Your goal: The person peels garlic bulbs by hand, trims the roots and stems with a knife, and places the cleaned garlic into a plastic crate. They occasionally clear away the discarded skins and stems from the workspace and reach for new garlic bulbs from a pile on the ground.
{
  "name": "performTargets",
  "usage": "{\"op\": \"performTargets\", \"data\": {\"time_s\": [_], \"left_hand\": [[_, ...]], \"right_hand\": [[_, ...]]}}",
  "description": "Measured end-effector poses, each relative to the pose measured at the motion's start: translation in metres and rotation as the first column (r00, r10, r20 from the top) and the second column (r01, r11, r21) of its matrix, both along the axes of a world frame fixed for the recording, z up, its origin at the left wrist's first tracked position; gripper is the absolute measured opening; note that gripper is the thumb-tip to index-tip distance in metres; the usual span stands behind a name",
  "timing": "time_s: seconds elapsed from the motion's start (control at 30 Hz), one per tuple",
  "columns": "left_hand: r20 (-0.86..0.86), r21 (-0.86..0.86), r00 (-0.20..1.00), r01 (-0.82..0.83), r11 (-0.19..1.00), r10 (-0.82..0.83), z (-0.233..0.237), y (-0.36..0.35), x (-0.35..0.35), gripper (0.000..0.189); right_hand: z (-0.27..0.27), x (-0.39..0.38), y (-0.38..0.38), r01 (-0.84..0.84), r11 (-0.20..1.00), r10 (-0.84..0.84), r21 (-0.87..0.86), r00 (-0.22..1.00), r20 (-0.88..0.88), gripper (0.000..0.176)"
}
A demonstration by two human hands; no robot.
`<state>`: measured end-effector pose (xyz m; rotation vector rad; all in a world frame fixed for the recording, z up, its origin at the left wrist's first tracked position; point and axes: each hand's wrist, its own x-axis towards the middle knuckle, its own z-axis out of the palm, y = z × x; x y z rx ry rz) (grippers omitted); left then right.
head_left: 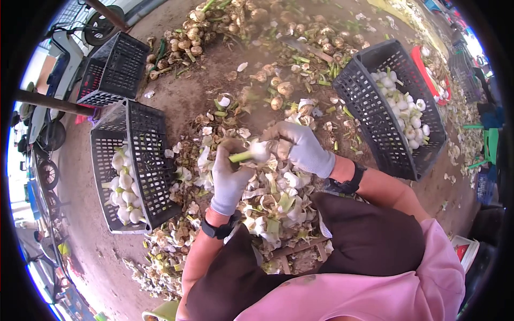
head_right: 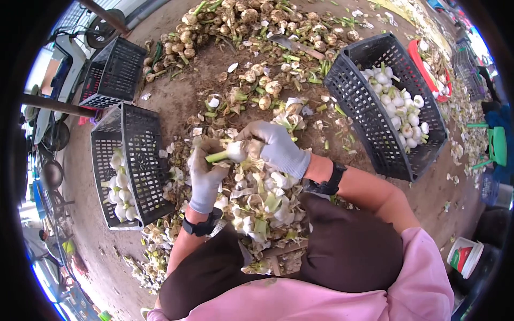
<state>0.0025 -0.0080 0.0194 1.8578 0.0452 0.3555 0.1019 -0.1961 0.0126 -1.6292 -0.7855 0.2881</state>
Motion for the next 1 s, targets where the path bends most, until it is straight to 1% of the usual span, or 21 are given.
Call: {"op": "performTargets", "data": {"time_s": [0.03,0.13,0.17,0.2,0.27,0.33,0.37,0.4,0.43,0.5,0.53,0.57,0.6,0.63,0.67,0.7,0.77,0.8,0.87,0.93,1.0], "left_hand": [[-0.204,-0.233,0.979,-0.029,0.972,-0.02,0.004,-0.007,-0.004,0.039],[-0.394,-0.371,0.919,-0.163,0.914,0.004,0.024,-0.009,-0.007,0.034],[-0.254,-0.277,0.967,-0.084,0.957,0.011,0.02,-0.007,-0.009,0.029],[-0.179,-0.276,0.984,-0.061,0.959,0.011,0.015,-0.004,-0.011,0.028],[-0.025,-0.265,1.0,-0.018,0.964,0.012,0.006,0.003,-0.013,0.026],[0.021,-0.377,1.0,-0.013,0.926,0.022,0.0,0.01,-0.014,0.024],[0.013,-0.483,1.0,-0.017,0.875,0.027,-0.003,0.014,-0.014,0.024],[0.005,-0.584,0.999,-0.024,0.811,0.033,-0.005,0.016,-0.015,0.023],[-0.076,-0.781,0.996,-0.088,0.618,0.047,0.003,0.014,-0.015,0.023],[-0.086,-0.827,0.996,-0.084,0.555,0.022,-0.002,0.017,-0.013,0.022],[-0.096,-0.85,0.995,-0.082,0.52,0.0,-0.004,0.014,-0.013,0.022],[-0.052,-0.751,0.999,-0.032,0.659,-0.011,-0.005,0.007,-0.009,0.021],[-0.028,-0.686,0.995,0.048,0.726,-0.093,-0.007,0.002,-0.009,0.026],[-0.073,-0.616,0.989,0.054,0.786,-0.125,-0.008,-0.009,-0.008,0.032],[-0.118,-0.539,0.981,0.065,0.84,-0.152,-0.007,-0.02,-0.007,0.038],[-0.13,-0.47,0.98,0.071,0.88,-0.149,0.001,-0.026,-0.005,0.049],[-0.146,-0.518,0.989,-0.049,0.854,-0.032,0.001,-0.027,0.0,0.047],[-0.157,-0.54,0.987,-0.112,0.834,0.03,0.001,-0.025,0.002,0.046],[-0.193,-0.426,0.973,-0.198,0.882,0.126,-0.006,-0.014,0.002,0.043],[-0.27,-0.4,0.961,-0.168,0.901,0.06,-0.017,-0.008,0.0,0.04],[-0.325,-0.46,0.945,-0.129,0.879,-0.031,-0.034,-0.01,0.0,0.041]], "right_hand": [[0.001,0.001,-0.002,-0.031,1.0,0.031,-0.003,0.998,0.047,0.012],[0.007,0.008,-0.004,-0.092,0.995,0.081,0.034,0.97,0.23,0.018],[0.004,0.017,-0.009,0.022,1.0,-0.017,-0.012,0.958,0.287,0.013],[0.008,0.027,-0.018,0.051,0.998,-0.052,0.02,0.997,0.055,0.012],[0.02,0.048,-0.042,0.127,0.99,-0.091,0.063,0.909,-0.407,0.011],[0.011,0.063,-0.07,0.22,0.968,-0.138,0.121,0.87,-0.474,0.016],[-0.015,0.077,-0.093,0.261,0.958,-0.13,0.122,0.768,-0.627,0.033],[-0.035,0.076,-0.104,0.165,0.985,-0.17,-0.051,0.882,-0.439,0.042],[-0.039,0.071,-0.105,0.102,0.966,-0.157,-0.238,0.961,-0.226,0.051],[-0.036,0.043,-0.106,-0.015,0.787,0.012,-0.616,1.0,-0.009,0.091],[-0.041,0.028,-0.096,-0.069,0.716,0.064,-0.694,0.997,-0.034,0.106],[-0.042,0.013,-0.084,-0.14,0.766,0.119,-0.628,0.99,-0.075,0.103],[-0.035,-0.002,-0.068,-0.239,0.903,0.178,-0.358,0.964,-0.196,0.1],[-0.025,-0.016,-0.052,-0.3,0.952,0.268,-0.053,0.908,-0.322,0.098],[-0.015,-0.023,-0.042,-0.298,0.948,0.318,0.114,0.862,-0.395,0.096],[-0.005,-0.022,-0.039,-0.261,0.951,0.308,0.166,0.841,-0.445,0.095],[0.011,0.005,-0.054,-0.164,0.973,0.227,0.164,0.826,-0.517,0.069],[0.011,0.02,-0.071,-0.001,0.957,0.206,0.291,0.708,-0.676,0.055],[0.019,0.055,-0.127,0.195,0.58,0.68,0.791,0.42,-0.601,0.046],[0.043,0.059,-0.151,0.104,0.534,0.579,0.839,0.678,-0.453,0.044],[0.022,0.065,-0.146,0.425,0.791,0.094,0.44,0.627,-0.774,0.046]]}}
